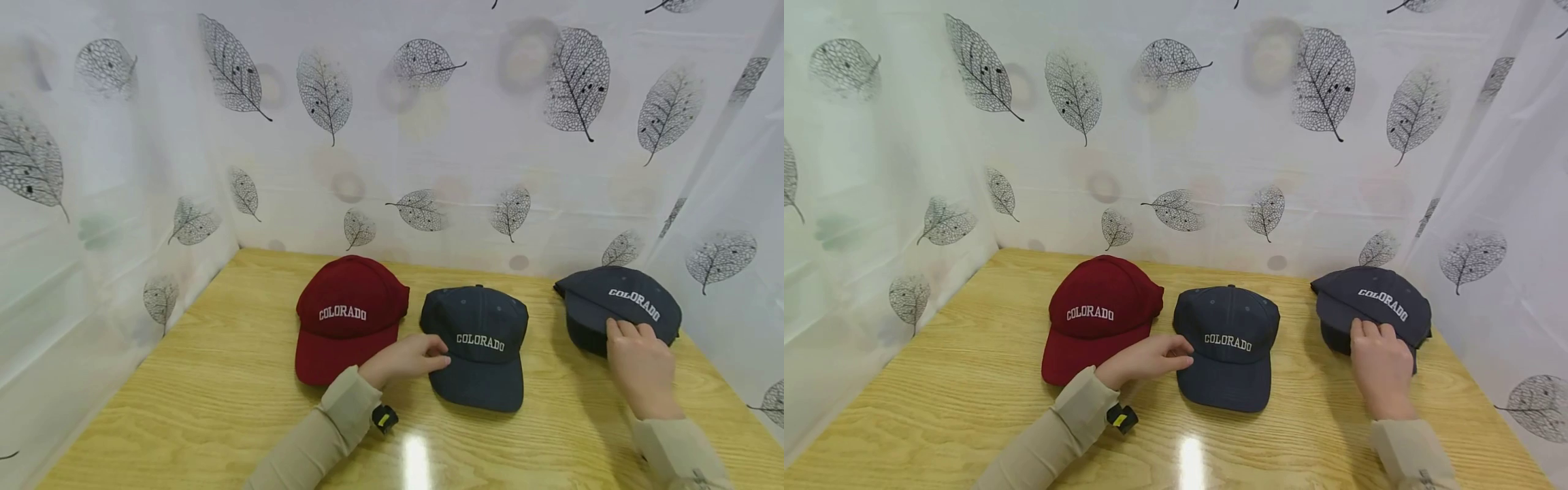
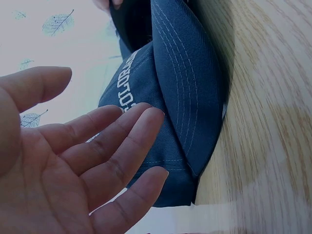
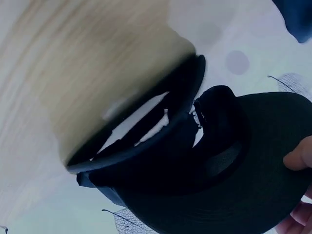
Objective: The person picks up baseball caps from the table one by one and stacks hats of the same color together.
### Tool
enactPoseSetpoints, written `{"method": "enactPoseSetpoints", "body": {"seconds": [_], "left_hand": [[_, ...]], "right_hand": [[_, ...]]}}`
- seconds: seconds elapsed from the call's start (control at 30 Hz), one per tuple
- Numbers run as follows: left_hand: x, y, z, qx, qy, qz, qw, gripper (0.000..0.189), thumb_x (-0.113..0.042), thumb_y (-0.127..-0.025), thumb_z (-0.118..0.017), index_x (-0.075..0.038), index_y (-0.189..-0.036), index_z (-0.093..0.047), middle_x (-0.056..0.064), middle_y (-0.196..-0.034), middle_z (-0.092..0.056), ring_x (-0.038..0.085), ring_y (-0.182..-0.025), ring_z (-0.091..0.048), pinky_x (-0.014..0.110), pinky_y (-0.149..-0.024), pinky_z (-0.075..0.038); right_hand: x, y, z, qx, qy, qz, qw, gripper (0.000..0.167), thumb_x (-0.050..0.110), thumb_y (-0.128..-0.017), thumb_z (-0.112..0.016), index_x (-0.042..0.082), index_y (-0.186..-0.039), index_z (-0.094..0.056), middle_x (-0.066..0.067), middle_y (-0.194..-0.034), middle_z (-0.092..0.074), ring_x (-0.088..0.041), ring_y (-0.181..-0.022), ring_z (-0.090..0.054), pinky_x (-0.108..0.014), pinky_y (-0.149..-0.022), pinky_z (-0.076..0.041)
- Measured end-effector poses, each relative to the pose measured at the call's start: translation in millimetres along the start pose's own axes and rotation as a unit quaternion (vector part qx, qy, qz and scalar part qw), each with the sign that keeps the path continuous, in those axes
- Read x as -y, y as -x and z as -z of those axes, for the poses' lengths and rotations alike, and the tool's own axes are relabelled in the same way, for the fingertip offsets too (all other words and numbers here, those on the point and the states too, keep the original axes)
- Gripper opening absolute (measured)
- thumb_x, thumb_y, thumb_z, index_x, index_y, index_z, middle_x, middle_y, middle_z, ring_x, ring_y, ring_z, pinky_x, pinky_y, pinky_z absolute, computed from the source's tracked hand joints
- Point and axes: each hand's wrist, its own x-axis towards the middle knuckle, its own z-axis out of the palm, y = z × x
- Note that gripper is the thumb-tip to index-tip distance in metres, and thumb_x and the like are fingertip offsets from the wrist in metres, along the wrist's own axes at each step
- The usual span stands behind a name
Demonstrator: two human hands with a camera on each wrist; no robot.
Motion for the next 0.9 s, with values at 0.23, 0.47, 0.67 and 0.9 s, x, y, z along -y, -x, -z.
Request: {"method": "enactPoseSetpoints", "body": {"seconds": [0.23,0.47,0.67,0.9], "left_hand": [[0.1,-0.8,0.9,-0.005,-0.006,-0.004,1.0,0.026,-0.024,-0.087,-0.057,-0.005,-0.105,-0.059,-0.002,-0.092,-0.058,0.008,-0.08,-0.053,0.023,-0.07,-0.043],[-1.5,0.4,3.5,-0.011,-0.016,-0.018,0.9996,0.026,-0.023,-0.088,-0.055,-0.004,-0.106,-0.058,0.0,-0.094,-0.059,0.009,-0.083,-0.054,0.023,-0.072,-0.043],[-1.4,1.5,8.2,-0.032,-0.01,-0.023,0.9992,0.026,-0.024,-0.089,-0.054,-0.004,-0.106,-0.059,0.001,-0.096,-0.059,0.011,-0.085,-0.055,0.024,-0.072,-0.044],[-0.3,2.8,18.3,-0.091,0.006,-0.037,0.9951,0.027,-0.022,-0.09,-0.052,-0.002,-0.107,-0.058,0.005,-0.1,-0.059,0.016,-0.091,-0.055,0.029,-0.077,-0.043]], "right_hand": [[8.4,-6.8,12.8,-0.068,-0.014,-0.023,0.9973,0.026,-0.008,-0.069,-0.059,-0.008,-0.095,-0.062,-0.022,-0.086,-0.06,-0.041,-0.072,-0.05,-0.049,-0.053,-0.041],[30.8,-18.9,31.1,-0.108,-0.032,-0.023,0.9933,0.025,-0.007,-0.072,-0.057,-0.006,-0.097,-0.064,-0.02,-0.088,-0.062,-0.039,-0.072,-0.052,-0.048,-0.056,-0.043],[55.0,-30.5,44.5,-0.143,-0.063,-0.006,0.9877,0.03,-0.01,-0.07,-0.06,-0.006,-0.1,-0.064,-0.02,-0.091,-0.062,-0.038,-0.073,-0.053,-0.044,-0.061,-0.044],[84.2,-40.9,54.9,-0.195,-0.106,0.013,0.9749,0.023,-0.005,-0.08,-0.052,-0.004,-0.099,-0.065,-0.018,-0.092,-0.063,-0.036,-0.074,-0.055,-0.043,-0.059,-0.044]]}}
